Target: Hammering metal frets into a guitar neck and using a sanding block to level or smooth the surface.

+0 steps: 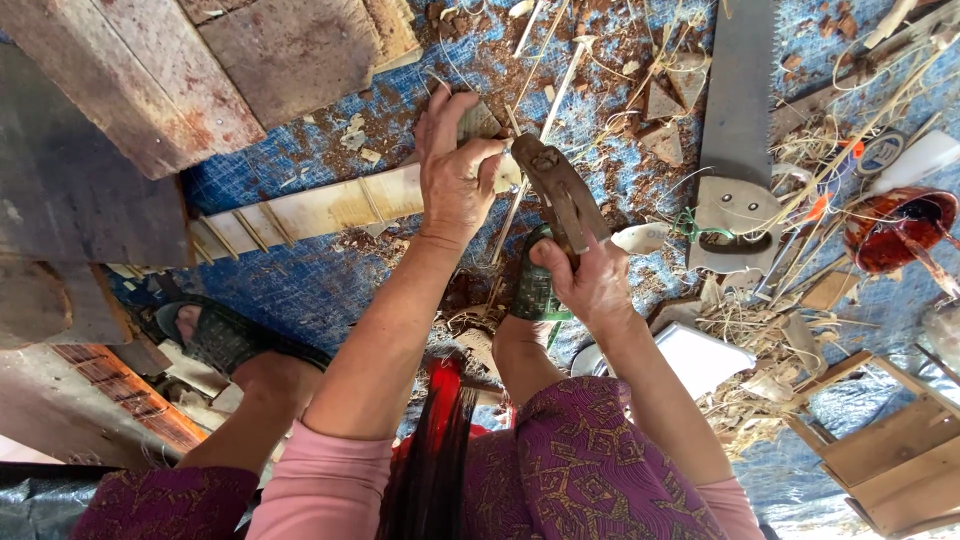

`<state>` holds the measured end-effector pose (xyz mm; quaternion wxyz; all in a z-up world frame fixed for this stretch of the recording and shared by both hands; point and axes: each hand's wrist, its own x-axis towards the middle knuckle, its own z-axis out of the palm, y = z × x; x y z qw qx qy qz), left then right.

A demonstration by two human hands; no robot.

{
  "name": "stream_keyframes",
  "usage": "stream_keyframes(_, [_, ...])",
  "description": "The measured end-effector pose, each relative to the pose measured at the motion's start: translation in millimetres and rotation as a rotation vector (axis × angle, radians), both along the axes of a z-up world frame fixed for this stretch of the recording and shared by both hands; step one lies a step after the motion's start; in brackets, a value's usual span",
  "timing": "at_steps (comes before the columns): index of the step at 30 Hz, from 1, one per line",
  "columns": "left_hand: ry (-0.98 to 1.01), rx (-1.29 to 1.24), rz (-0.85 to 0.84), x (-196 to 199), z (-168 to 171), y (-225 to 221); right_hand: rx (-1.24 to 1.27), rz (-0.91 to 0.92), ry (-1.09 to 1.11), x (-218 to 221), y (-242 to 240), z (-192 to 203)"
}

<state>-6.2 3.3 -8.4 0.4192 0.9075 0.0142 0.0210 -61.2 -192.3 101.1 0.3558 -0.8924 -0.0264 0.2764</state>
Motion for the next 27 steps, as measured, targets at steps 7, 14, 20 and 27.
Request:
stream_keyframes(7, [-0.004, -0.055, 0.025, 0, -3, -1, -0.129, -0.036, 0.304, 22, 10, 3])
stream_keyframes(14, [0.007, -0.029, 0.031, 0, -4, -2, 0.015, -0.096, 0.177, 16, 9, 22])
stream_keyframes(20, [-0.022, -0.028, -0.017, 2, 4, 2, -0.029, -0.195, 0.494, 33, 20, 28])
stream_keyframes(27, [0.097, 0.005, -0.122, 3, 24, 13, 0.173, -0.189, -0.126, 3, -36, -13])
